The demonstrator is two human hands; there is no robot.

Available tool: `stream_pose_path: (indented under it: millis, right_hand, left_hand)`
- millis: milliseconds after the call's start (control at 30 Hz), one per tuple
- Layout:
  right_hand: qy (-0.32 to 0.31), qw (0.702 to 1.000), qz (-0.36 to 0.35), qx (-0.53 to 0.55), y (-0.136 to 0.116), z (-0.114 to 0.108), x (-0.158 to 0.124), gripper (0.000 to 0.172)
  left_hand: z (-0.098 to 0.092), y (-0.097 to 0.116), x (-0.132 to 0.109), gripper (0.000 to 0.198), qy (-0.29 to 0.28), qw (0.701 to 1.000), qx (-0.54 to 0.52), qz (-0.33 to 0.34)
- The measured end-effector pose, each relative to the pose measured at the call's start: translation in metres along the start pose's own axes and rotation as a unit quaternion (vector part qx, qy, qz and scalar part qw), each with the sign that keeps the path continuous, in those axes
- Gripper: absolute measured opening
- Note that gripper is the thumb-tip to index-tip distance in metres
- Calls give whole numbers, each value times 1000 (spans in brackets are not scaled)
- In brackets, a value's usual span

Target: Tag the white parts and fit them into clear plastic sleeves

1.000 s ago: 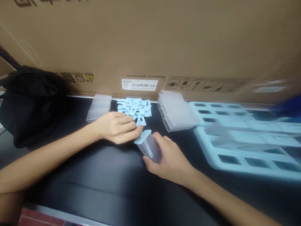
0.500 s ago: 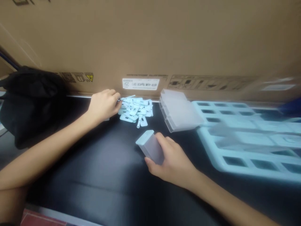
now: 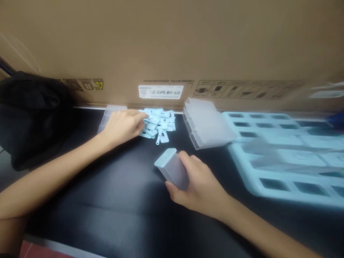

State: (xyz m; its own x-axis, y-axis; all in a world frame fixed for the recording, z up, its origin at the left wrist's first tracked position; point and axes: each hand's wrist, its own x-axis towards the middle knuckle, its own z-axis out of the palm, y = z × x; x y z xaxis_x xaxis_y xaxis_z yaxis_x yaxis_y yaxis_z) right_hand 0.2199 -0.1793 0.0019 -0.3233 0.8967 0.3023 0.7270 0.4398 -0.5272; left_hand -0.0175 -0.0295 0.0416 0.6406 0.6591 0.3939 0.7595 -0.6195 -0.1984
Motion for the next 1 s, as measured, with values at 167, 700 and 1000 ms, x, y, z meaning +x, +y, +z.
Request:
stream_pose_path:
  millis: [167,700,1000]
  right_hand:
    - [20,999,-34,8,-1,-3,-3,25]
    - [12,998,-33,59,-3,-7,-8,26]
    - [-46,993,-82,77,-9,-7,-11,25]
  left_hand:
    - [-11,17,-9,24,107,988,-60,96]
    - [-48,66,-21,54,17,932,-190,308]
    - [-48,51,-11,50,-19,882,-311,354]
